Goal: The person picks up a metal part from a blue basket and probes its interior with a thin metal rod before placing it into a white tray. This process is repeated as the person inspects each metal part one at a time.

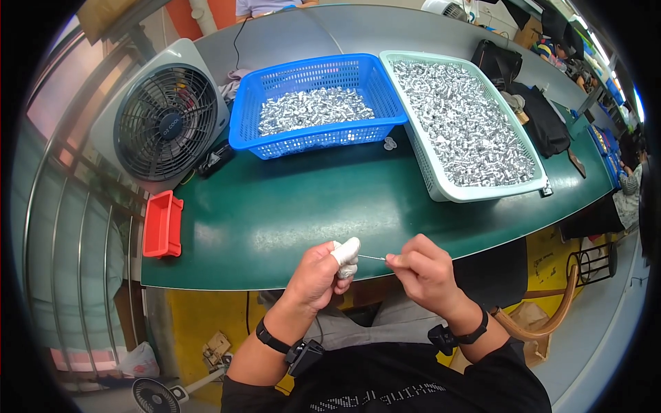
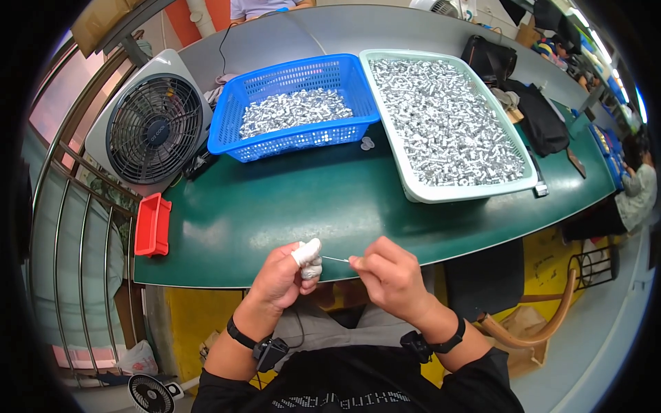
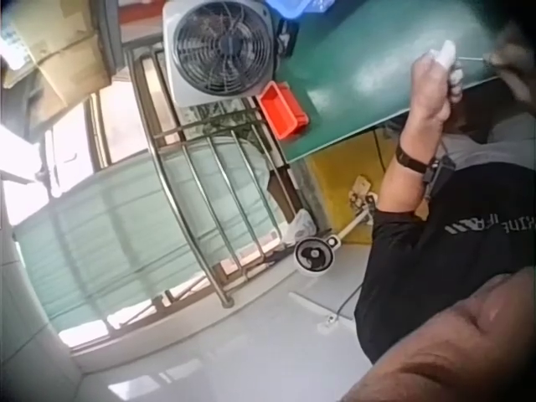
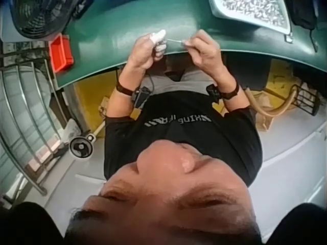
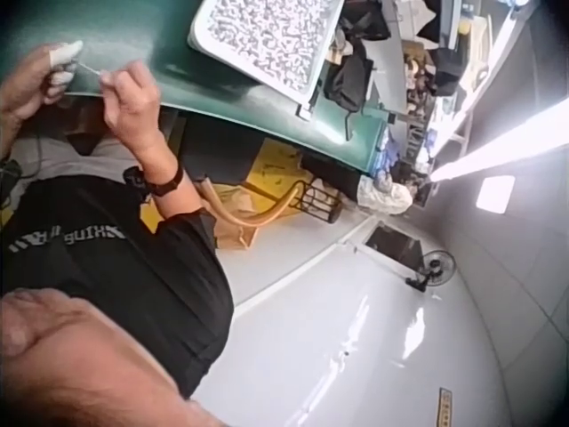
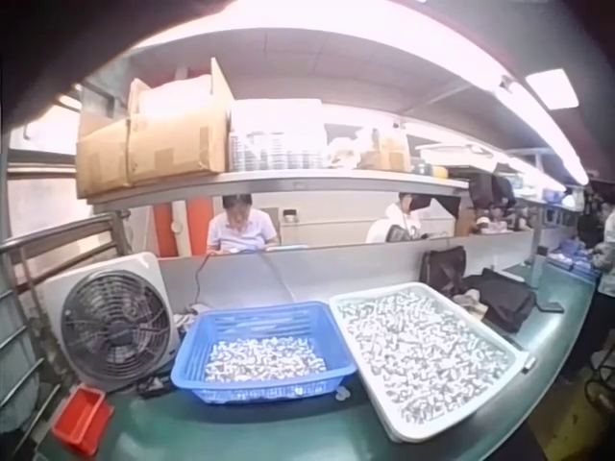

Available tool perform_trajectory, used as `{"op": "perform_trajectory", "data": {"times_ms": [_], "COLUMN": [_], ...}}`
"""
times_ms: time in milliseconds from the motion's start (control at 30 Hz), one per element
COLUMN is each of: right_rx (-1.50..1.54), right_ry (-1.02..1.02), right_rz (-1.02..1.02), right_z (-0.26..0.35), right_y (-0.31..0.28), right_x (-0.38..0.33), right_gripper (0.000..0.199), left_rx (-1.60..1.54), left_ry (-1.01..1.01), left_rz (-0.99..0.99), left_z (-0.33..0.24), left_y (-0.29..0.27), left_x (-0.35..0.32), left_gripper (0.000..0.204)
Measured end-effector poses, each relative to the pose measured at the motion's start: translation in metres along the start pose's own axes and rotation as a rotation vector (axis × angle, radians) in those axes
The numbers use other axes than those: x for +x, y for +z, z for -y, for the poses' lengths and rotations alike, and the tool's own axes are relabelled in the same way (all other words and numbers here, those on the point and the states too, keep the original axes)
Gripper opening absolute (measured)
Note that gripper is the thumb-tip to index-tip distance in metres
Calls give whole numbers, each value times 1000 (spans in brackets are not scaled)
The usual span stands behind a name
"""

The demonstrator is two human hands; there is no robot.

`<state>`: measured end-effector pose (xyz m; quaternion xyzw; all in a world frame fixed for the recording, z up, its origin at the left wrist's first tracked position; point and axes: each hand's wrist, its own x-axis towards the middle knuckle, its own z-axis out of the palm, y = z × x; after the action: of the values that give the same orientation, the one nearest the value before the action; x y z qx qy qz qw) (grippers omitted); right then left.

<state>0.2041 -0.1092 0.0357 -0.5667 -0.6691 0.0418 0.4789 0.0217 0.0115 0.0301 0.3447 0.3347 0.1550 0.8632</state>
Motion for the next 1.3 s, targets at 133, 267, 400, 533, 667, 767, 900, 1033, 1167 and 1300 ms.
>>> {"op": "perform_trajectory", "data": {"times_ms": [133,267,400,533,667,767,900,1033,1167,1300], "right_rx": [280,454,486,399,333,308,268,209,132,100], "right_ry": [315,502,528,464,417,397,367,318,244,199], "right_rz": [32,8,-41,-49,-38,-35,-33,-28,-33,-54], "right_z": [-1,-1,11,24,28,29,30,30,29,22], "right_y": [-7,-7,0,3,5,6,4,3,0,3], "right_x": [-7,-14,-15,-5,-1,1,3,4,5,3], "right_gripper": [11,10,9,9,9,9,10,10,9,9], "left_rx": [107,-71,-446,-547,-565,-562,-525,-403,-95,398], "left_ry": [181,321,330,325,324,321,332,368,496,688], "left_rz": [-38,16,137,100,174,208,201,167,-38,-254], "left_z": [7,9,6,9,17,19,22,23,25,23], "left_y": [-5,-25,-27,-25,-35,-36,-34,-31,-16,-6], "left_x": [-4,-3,1,3,7,8,8,8,5,-2], "left_gripper": [19,14,22,26,27,27,27,25,22,20]}}
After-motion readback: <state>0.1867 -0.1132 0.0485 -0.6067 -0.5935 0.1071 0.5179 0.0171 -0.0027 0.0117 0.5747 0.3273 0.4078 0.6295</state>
